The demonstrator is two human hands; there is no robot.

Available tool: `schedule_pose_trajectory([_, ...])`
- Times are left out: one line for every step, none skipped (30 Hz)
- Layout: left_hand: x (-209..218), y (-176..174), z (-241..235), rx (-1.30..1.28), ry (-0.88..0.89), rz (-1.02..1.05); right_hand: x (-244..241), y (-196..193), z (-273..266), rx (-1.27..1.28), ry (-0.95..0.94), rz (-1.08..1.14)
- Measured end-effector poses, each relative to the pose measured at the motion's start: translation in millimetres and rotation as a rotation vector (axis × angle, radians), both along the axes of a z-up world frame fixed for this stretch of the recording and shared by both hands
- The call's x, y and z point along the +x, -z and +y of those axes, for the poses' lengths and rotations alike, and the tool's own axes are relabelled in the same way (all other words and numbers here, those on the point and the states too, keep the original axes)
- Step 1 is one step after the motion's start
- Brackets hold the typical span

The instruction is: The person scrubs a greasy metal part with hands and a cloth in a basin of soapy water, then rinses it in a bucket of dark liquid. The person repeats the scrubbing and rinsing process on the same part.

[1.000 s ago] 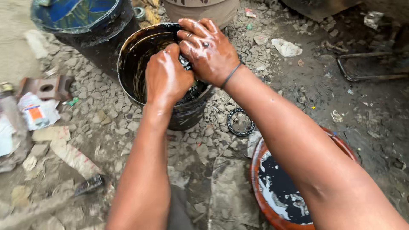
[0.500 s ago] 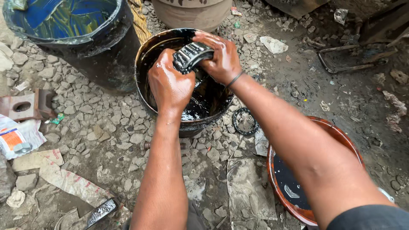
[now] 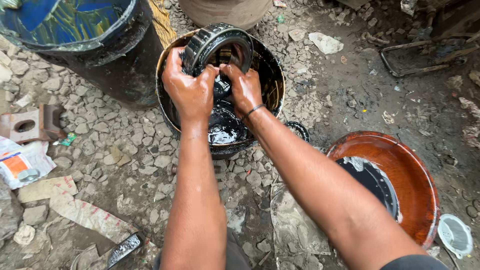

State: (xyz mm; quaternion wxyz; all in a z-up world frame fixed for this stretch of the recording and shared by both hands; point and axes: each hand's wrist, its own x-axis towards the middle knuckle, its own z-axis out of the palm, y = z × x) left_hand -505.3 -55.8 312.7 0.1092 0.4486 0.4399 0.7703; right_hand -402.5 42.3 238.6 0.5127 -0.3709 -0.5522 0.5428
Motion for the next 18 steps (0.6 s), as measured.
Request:
schedule_pose_trajectory([-4, -4, -1, -0.003, 0.056, -0.013, -1, -4, 4, 0.052, -0.025, 0.004])
schedule_pose_trajectory([-8, -7, -4, -0.120, 0.029, 0.039, 0, -10, 8, 0.102, -0.046, 0.005])
schedule_pose_trajectory([-13, -10, -8, -0.238, 0.002, 0.091, 3, -17, 12, 0.152, -0.067, 0.006])
schedule_pose_trajectory([-18, -13, -12, -0.355, -0.029, 0.141, 7, -26, 15, 0.259, -0.048, -0.128])
schedule_pose_trajectory([-20, -15, -13, -0.410, -0.078, 0.242, 13, -37, 19, 0.366, -0.029, -0.261])
schedule_pose_trajectory([-22, -17, -14, -0.467, -0.129, 0.343, 17, -47, 22, 0.472, -0.010, -0.394])
schedule_pose_trajectory([-23, -18, -15, -0.523, -0.179, 0.445, 19, -57, 23, 0.712, -0.001, -0.542])
schedule_pose_trajectory([-24, -19, -15, -0.523, -0.159, 0.467, 20, -68, 24, 0.954, 0.010, -0.694])
schedule_pose_trajectory([-24, -18, -15, -0.523, -0.138, 0.489, 20, -77, 23, 1.196, 0.018, -0.846])
schedule_pose_trajectory([-22, -17, -15, -0.522, -0.113, 0.510, 19, -84, 22, 1.326, -0.042, -0.930])
schedule_pose_trajectory([-19, -15, -14, -0.572, -0.120, 0.508, 17, -90, 20, 1.456, -0.106, -1.012])
schedule_pose_trajectory([-16, -14, -13, -0.621, -0.126, 0.509, 17, -95, 18, 1.584, -0.172, -1.092])
schedule_pose_trajectory([-13, -13, -12, -0.671, -0.131, 0.509, 17, -98, 17, 1.558, -0.196, -1.110])
schedule_pose_trajectory([-10, -12, -13, -0.681, -0.123, 0.497, 17, -99, 15, 1.534, -0.222, -1.125])
schedule_pose_trajectory([-8, -12, -13, -0.691, -0.115, 0.484, 17, -99, 14, 1.509, -0.248, -1.141])
schedule_pose_trajectory([-7, -13, -14, -0.700, -0.109, 0.471, 18, -98, 14, 1.450, -0.247, -1.117])
schedule_pose_trajectory([-6, -15, -15, -0.703, -0.103, 0.432, 20, -96, 16, 1.391, -0.246, -1.094])
schedule_pose_trajectory([-5, -16, -17, -0.707, -0.097, 0.397, 23, -92, 17, 1.330, -0.243, -1.068])
